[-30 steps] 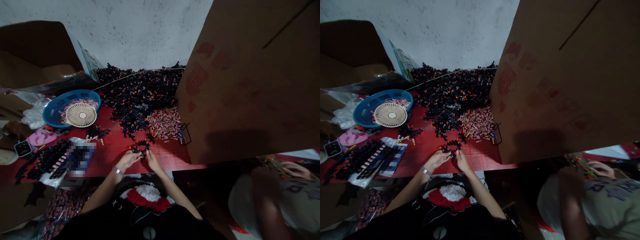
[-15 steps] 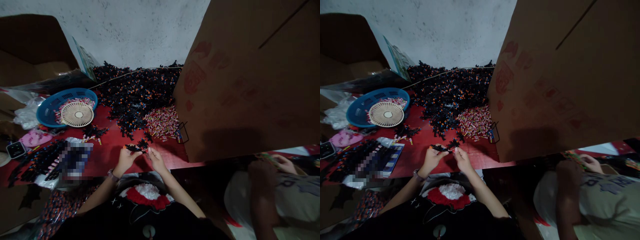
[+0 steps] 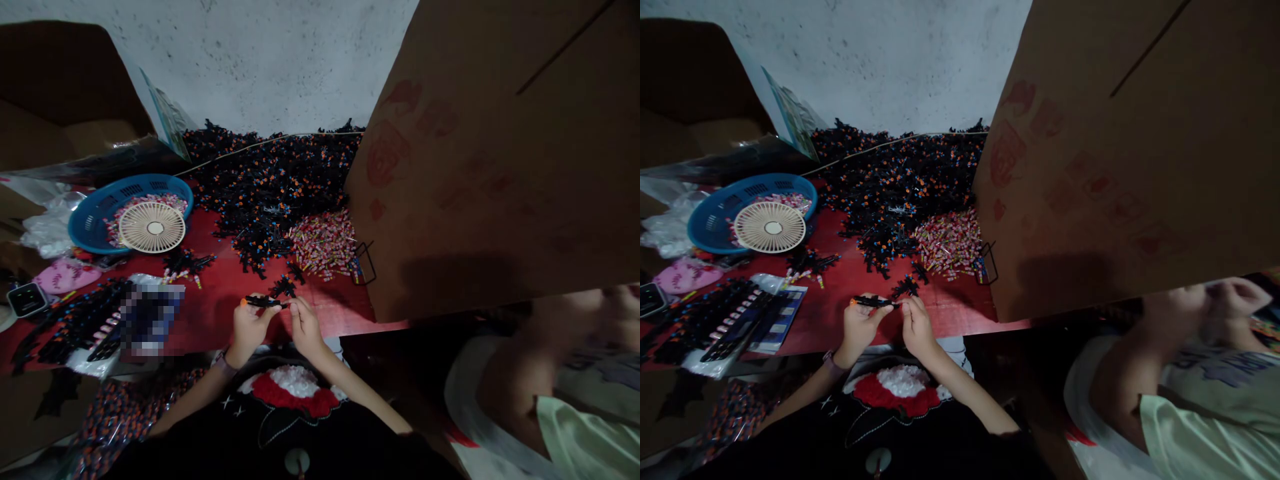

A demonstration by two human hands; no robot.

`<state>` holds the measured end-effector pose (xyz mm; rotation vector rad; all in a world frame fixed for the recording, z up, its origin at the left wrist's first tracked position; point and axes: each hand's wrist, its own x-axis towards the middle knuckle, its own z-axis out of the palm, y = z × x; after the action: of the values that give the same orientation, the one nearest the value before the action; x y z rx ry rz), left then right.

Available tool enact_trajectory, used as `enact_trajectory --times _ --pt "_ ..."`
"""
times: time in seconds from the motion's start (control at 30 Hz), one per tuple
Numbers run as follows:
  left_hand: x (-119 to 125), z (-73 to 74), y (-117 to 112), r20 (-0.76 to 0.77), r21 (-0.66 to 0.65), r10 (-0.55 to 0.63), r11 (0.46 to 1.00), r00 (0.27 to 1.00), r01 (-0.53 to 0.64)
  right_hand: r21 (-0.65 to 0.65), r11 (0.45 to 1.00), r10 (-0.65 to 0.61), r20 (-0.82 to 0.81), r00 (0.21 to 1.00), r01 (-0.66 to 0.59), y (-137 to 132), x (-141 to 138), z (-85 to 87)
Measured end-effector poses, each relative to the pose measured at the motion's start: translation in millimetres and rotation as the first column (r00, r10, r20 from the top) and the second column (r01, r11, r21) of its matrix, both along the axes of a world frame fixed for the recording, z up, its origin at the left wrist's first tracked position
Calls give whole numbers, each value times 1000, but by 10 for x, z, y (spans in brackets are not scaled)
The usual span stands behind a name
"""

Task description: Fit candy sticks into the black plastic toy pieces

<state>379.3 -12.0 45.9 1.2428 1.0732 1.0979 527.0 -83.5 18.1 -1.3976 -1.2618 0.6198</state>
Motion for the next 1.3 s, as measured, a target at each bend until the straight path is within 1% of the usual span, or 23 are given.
enact_trajectory --times 0.13,0.27,0.33,0.37,0.43,0.5,0.57,0.63,0.7,0.77,0.8,0.87,0.93,1.0,1.03,1.07,1.1,1.13,1.17,1.2,1.23,1.27,1.3 --pt "-34 51 -68 -23 25 0 1000 1000 1 25 999 -28 -5 1000 28 -78 -83 -44" --pt "-66 102 -127 -25 40 -24 999 999 25 57 997 -58 -19 998 59 -146 -147 -25" --pt "-92 129 -142 -44 50 -30 998 999 32 18 1000 -24 -93 995 26 -155 -136 5" --pt "-110 150 -146 -61 63 -44 997 997 47 -19 1000 8 -161 987 -11 -156 -116 23" --pt "-160 214 -144 -104 131 -102 985 989 116 -108 988 74 -326 942 -115 -158 -51 67" --pt "-227 312 -134 -163 247 -187 943 969 224 -174 958 132 -441 888 -229 -167 33 122" --pt "-300 430 -119 -230 345 -271 875 935 339 -187 939 178 -452 874 -288 -184 107 186" --pt "-361 535 -107 -282 369 -353 818 892 440 -150 947 206 -394 896 -284 -204 146 244" --pt "-382 584 -110 -295 354 -406 795 865 494 -99 969 183 -339 923 -228 -218 139 266" --pt "-335 538 -136 -267 352 -407 803 874 481 -74 985 128 -306 943 -158 -216 88 221" --pt "-285 473 -154 -238 355 -387 819 891 450 -76 989 95 -301 949 -123 -204 53 167" --pt "-149 267 -179 -160 328 -321 875 934 357 -111 990 47 -300 953 -84 -150 -12 -4" --pt "-37 6 -127 -79 215 -236 945 968 248 -153 984 47 -267 963 -91 -45 -12 -237" --pt "-53 -224 79 -68 63 -179 981 982 183 -156 984 56 -148 987 -80 99 127 -488" --pt "-132 -303 255 -107 0 -172 985 979 173 -141 989 30 -50 998 -37 176 261 -605" --pt "-262 -349 476 -189 -37 -164 987 968 159 -126 991 -37 48 998 43 250 434 -712" --pt "-436 -361 734 -319 -47 -139 990 937 131 -138 982 -111 130 985 129 317 637 -805" --pt "-639 -343 1012 -482 -42 -103 995 870 95 -173 956 -199 216 956 239 374 856 -885" --pt "-853 -301 1290 -648 -16 -25 1000 762 19 -213 917 -269 296 917 338 421 1072 -951" --pt "-1054 -245 1546 -776 28 57 998 628 -57 -231 897 -296 319 900 377 459 1271 -1007" --pt "-1221 -187 1761 -854 82 113 993 508 -83 -238 887 -308 333 891 395 490 1439 -1056" --pt "-1335 -137 1917 -893 161 179 984 414 -80 -246 881 -310 346 885 405 516 1567 -1099" --pt "-1380 -106 2006 -907 215 221 975 359 -59 -251 881 -305 350 886 402 539 1654 -1139"
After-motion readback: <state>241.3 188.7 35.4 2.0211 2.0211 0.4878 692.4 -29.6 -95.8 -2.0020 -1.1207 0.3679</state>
